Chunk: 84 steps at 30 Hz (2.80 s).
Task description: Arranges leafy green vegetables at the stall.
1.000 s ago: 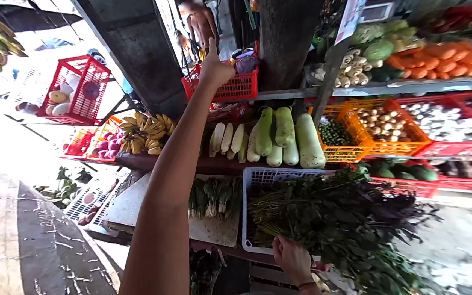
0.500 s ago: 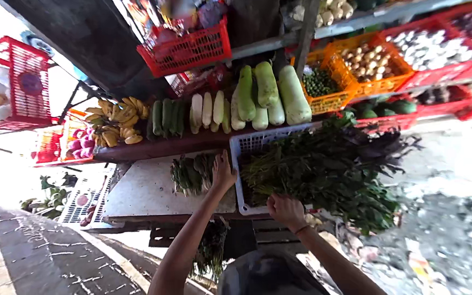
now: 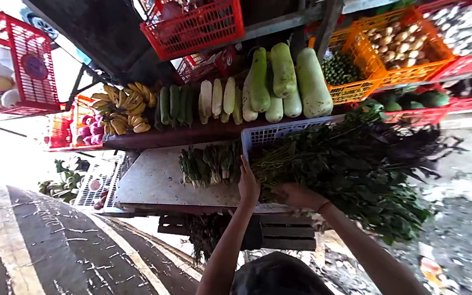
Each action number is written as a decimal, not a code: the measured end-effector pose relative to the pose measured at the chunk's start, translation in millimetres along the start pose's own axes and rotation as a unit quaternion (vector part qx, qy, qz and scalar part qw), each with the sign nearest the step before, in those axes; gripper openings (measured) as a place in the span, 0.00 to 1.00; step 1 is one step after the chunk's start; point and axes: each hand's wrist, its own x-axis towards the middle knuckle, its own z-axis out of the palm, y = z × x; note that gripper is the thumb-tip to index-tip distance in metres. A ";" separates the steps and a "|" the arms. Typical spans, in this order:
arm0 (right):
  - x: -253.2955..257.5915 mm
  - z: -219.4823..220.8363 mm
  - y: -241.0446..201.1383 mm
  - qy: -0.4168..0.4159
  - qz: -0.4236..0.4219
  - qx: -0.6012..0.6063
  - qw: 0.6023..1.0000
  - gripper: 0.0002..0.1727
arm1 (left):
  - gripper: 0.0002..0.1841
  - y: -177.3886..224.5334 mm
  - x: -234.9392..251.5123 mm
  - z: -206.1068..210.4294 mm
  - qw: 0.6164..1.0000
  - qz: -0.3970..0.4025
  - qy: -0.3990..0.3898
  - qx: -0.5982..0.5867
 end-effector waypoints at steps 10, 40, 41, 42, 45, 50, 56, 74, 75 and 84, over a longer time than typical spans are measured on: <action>96.4 -53.6 45.3 0.041 0.059 -0.345 0.936 0.49 | 0.55 9.2 4.7 -2.8 0.999 -0.039 0.001 0.038; 1.3 -120.9 -37.4 0.174 -0.027 -0.321 0.931 0.35 | 0.60 95.5 -36.7 -31.3 0.934 0.328 0.029 0.137; -4.1 -122.7 -36.3 0.203 -0.035 -0.292 0.934 0.35 | 0.71 103.6 -34.8 -34.1 0.932 0.315 0.011 0.177; -9.0 -125.1 -35.4 0.228 -0.046 -0.259 0.937 0.35 | 0.78 109.2 -33.0 -35.1 0.925 0.320 0.024 0.204; -21.7 -128.6 -34.8 0.295 -0.085 -0.232 0.923 0.31 | 0.60 106.9 -19.6 -34.3 0.858 0.401 0.196 0.254; -40.8 -106.2 -19.6 0.388 -0.130 -0.253 0.877 0.60 | 0.24 117.8 -3.3 -58.9 0.830 0.421 0.250 0.267; -70.5 -17.6 -14.4 0.588 -0.219 -0.089 0.774 0.22 | 0.30 141.4 -30.4 -86.5 0.898 0.356 0.094 0.240; -158.9 -84.7 -96.8 0.554 -0.323 0.585 0.497 0.16 | 0.40 24.8 -120.0 -140.7 0.956 0.241 0.051 0.157; -131.4 -75.0 -60.6 0.510 -0.404 0.552 0.521 0.18 | 0.40 12.5 -119.6 -144.4 0.970 0.197 0.030 0.139; -46.5 -5.6 -162.8 0.222 -0.284 0.708 0.607 0.12 | 0.54 -143.2 -184.3 -126.2 0.999 0.009 -0.048 0.008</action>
